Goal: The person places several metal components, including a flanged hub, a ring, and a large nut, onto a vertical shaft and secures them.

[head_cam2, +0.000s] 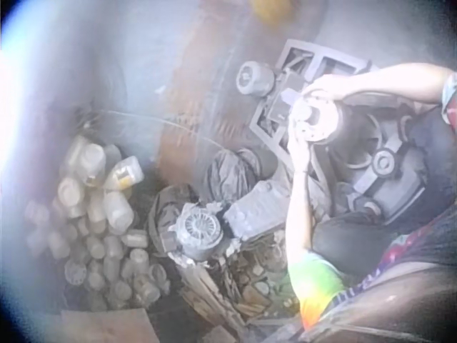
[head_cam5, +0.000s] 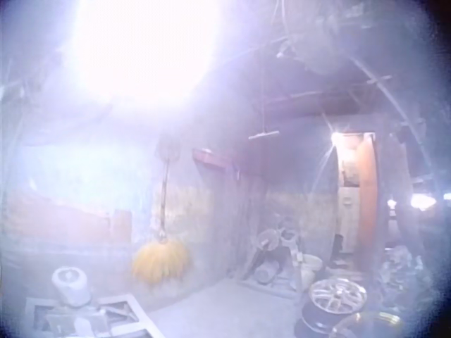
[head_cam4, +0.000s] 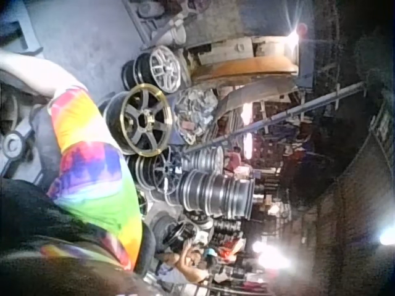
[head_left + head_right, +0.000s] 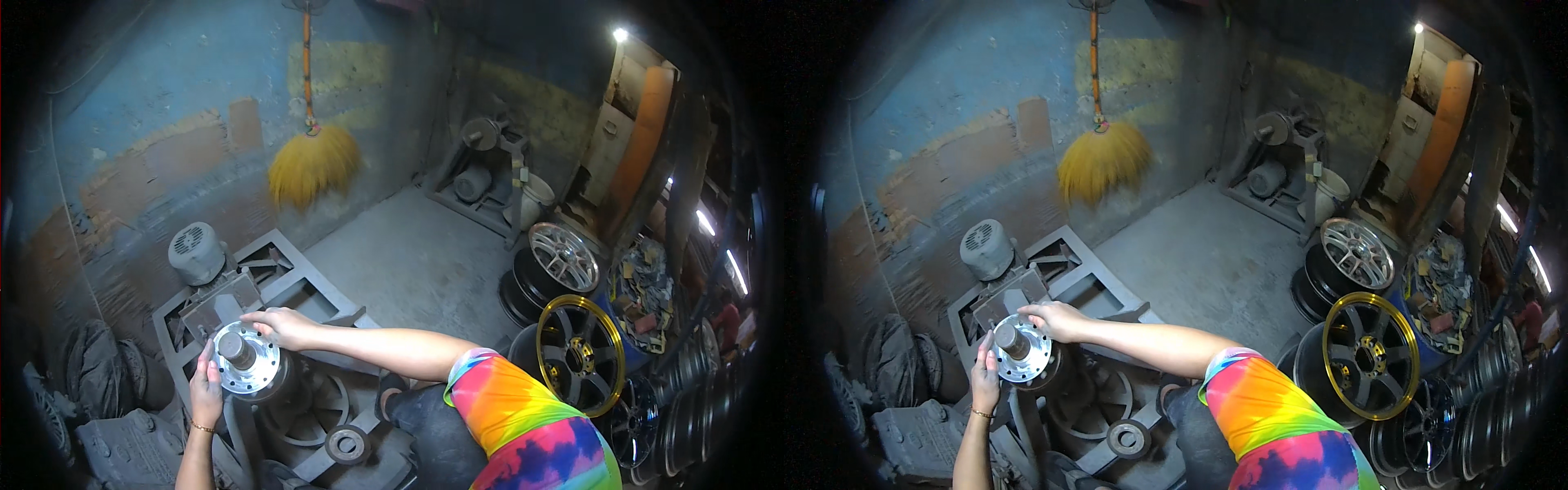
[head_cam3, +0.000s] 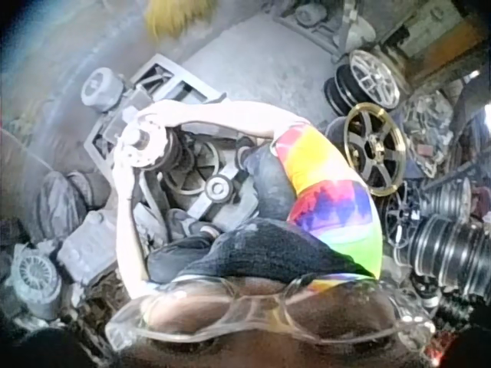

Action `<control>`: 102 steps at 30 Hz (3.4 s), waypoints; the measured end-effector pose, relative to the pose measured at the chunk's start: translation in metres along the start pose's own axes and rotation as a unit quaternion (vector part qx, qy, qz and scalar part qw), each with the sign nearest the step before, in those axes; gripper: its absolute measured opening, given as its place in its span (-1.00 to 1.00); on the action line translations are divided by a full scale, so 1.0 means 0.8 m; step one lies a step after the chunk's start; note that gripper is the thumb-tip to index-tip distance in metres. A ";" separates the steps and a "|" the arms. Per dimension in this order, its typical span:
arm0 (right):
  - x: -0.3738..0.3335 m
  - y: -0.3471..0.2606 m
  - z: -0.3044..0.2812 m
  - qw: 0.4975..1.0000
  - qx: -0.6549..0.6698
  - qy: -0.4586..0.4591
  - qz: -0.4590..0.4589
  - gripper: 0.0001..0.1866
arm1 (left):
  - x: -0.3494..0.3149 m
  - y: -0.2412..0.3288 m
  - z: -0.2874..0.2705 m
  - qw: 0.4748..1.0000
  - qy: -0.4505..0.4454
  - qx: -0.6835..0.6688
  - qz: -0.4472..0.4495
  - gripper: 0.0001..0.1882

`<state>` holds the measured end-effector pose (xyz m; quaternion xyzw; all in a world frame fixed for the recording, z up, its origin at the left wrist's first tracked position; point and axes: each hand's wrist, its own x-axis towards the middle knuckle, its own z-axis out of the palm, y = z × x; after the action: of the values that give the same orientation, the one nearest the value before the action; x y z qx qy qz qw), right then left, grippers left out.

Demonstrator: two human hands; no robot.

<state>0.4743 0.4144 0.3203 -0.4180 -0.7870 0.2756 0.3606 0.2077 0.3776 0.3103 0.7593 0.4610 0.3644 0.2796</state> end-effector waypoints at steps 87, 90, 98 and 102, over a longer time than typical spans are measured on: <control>0.003 0.024 0.003 0.977 -0.173 0.102 -0.068 -0.55 | 0.003 -0.012 0.001 0.989 0.078 0.095 -0.085 -0.68; 0.006 0.026 0.004 0.973 -0.188 0.108 -0.075 -0.54 | 0.004 -0.019 -0.001 0.991 0.038 0.088 -0.098 -0.59; 0.061 -0.040 -0.043 0.991 -0.122 0.058 -0.023 -0.51 | 0.027 0.002 -0.049 0.996 0.088 -0.008 -0.021 -0.60; 0.012 -0.149 -0.090 0.994 -0.099 0.034 0.015 -0.66 | 0.019 0.038 -0.084 0.935 0.126 0.270 0.190 -0.68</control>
<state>0.4735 0.3731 0.4535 -0.4724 -0.7912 0.1873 0.3402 0.1731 0.3847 0.3772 0.8275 0.4205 0.3652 -0.0711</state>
